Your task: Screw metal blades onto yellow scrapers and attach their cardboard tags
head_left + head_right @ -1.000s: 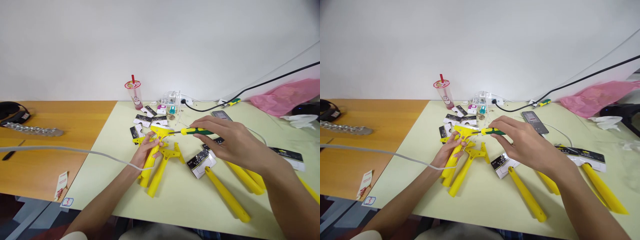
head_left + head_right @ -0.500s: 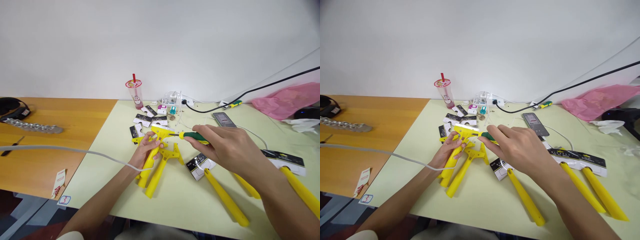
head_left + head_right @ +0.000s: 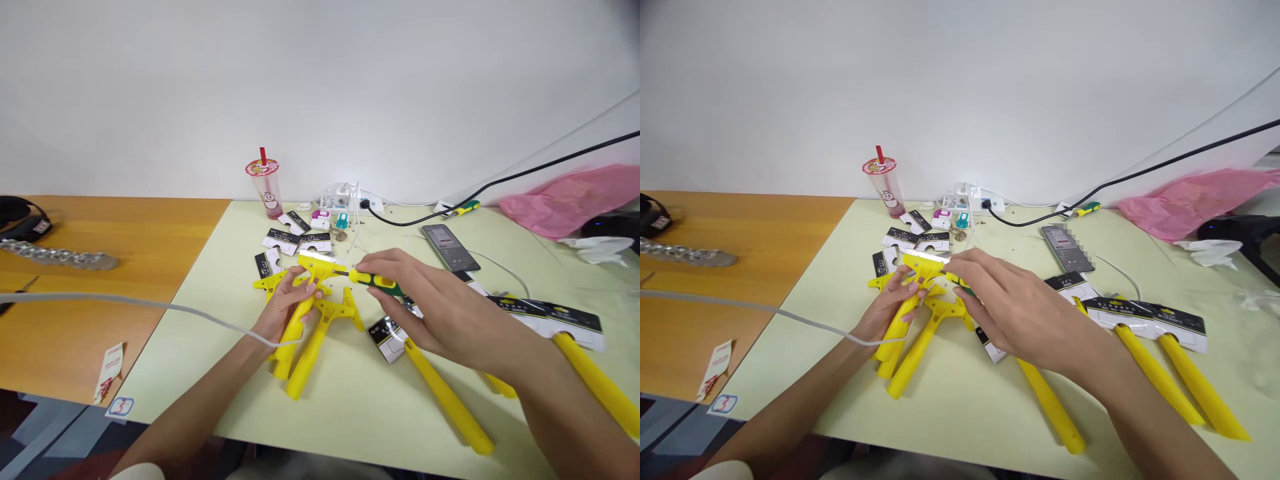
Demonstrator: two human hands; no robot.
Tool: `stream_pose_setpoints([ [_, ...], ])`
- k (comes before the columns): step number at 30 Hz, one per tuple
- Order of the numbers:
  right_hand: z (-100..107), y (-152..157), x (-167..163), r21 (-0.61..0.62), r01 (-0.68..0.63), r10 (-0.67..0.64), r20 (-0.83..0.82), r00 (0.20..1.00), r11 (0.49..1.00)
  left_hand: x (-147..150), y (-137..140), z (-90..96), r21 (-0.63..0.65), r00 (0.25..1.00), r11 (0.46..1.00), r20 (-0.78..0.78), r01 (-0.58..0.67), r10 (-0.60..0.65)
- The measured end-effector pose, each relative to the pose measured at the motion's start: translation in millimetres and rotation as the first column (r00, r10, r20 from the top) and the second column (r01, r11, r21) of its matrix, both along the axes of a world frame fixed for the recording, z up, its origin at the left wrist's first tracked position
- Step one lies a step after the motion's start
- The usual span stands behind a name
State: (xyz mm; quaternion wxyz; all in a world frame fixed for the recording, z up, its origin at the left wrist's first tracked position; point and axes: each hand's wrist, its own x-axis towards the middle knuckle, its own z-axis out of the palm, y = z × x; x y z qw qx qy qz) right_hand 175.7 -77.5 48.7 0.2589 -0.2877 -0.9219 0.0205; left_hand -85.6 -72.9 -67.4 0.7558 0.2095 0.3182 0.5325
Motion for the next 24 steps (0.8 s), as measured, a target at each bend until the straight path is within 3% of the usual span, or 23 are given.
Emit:
stream_pose_setpoints([
  [5,-2.5,2.1,1.4,0.153,0.048,-0.048,-0.003,0.999,0.987,0.8,-2.5,1.5,-0.001,0.999,0.999,0.018,0.04,-0.04],
  [8,-1.7,1.4,0.6,0.095,0.075,-0.073,-0.024,0.997,0.993,2.1,-3.3,2.8,-0.006,0.999,0.999,0.03,0.042,-0.042],
  [12,-0.5,-0.4,-0.6,0.018,0.008,-0.007,-0.061,0.998,1.0,2.4,-3.2,4.3,-0.02,0.999,0.999,0.036,0.028,-0.027],
  [16,-4.7,-1.2,2.9,0.072,-0.035,0.038,-0.041,0.998,0.997,1.0,-3.0,4.7,-0.014,0.998,1.0,0.051,0.028,-0.027],
  [24,-2.0,3.9,3.6,0.221,0.048,-0.032,-0.079,0.996,0.974,1.5,-4.4,6.2,0.009,0.996,0.998,0.057,0.066,-0.067],
])
